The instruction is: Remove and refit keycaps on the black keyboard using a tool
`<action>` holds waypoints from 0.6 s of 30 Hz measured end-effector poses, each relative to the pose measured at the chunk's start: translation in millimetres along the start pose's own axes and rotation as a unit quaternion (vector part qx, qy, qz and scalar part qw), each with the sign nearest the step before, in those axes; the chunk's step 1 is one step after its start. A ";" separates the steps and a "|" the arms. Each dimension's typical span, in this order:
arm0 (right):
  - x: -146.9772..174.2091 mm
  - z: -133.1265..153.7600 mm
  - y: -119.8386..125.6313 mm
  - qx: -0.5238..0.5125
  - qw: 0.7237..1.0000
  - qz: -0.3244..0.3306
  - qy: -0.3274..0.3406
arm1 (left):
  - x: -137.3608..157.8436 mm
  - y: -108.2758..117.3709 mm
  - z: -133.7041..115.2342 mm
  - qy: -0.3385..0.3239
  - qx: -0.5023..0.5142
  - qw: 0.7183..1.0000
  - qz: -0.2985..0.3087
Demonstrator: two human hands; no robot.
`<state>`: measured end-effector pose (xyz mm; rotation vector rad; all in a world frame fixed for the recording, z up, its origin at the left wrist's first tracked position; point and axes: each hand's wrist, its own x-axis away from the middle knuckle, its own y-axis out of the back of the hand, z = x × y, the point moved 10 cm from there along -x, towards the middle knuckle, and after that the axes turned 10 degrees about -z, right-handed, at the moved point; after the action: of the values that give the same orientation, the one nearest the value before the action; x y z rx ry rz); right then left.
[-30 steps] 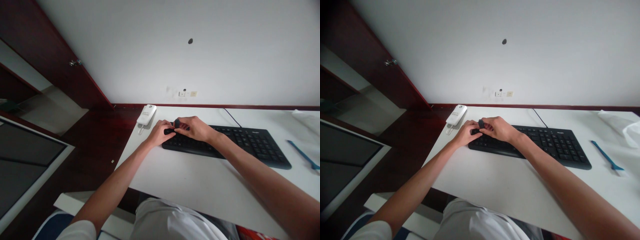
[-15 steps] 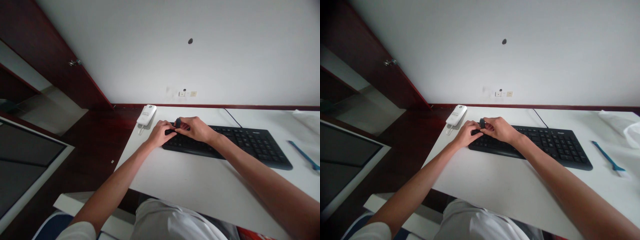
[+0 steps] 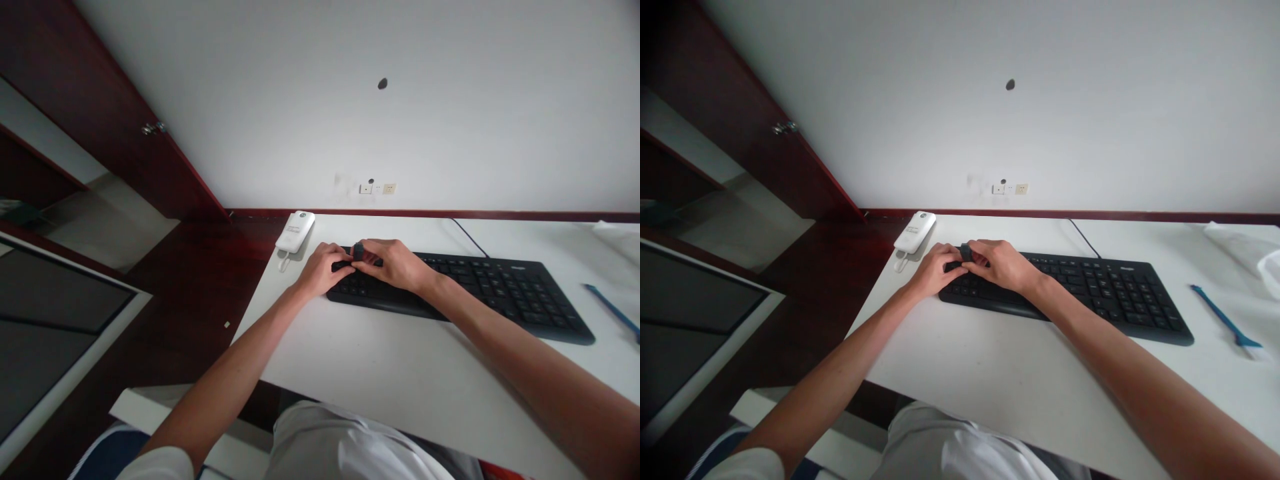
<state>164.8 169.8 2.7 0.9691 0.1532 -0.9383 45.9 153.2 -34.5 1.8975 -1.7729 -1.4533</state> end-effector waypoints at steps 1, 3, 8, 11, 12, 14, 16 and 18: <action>-0.1 -0.5 0.4 -0.004 1.000 -0.001 -0.001 | 0.0 0.1 -0.3 -0.002 0.001 1.000 -0.002; -0.6 -2.7 0.8 -0.012 1.000 -0.001 -0.004 | 0.1 0.2 -0.9 -0.007 0.002 1.000 -0.008; -1.2 -8.2 -0.4 -0.024 1.000 -0.002 -0.004 | 1.3 -1.5 -3.0 -0.020 -0.007 1.000 -0.013; -0.4 -9.4 -1.5 -0.028 1.000 -0.007 0.004 | 2.1 0.4 -7.0 -0.036 -0.016 0.999 -0.027; 0.0 -9.5 -2.0 -0.029 1.000 -0.008 0.007 | 2.4 1.2 -8.6 -0.042 -0.018 0.998 -0.033; 1.0 -9.3 -3.1 -0.030 0.999 -0.007 0.014 | 2.8 2.2 -11.5 -0.052 -0.020 0.998 -0.041; 2.2 -9.0 -4.1 -0.030 0.999 -0.005 0.019 | 3.1 2.0 -13.1 -0.058 -0.018 0.997 -0.045; 3.5 -8.7 -5.3 -0.028 0.999 -0.002 0.020 | 3.1 1.4 -13.7 -0.058 -0.012 0.997 -0.047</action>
<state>165.5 173.1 -7.5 0.9366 0.2146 -0.9137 54.2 143.8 -28.1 1.9443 -1.7271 -1.6416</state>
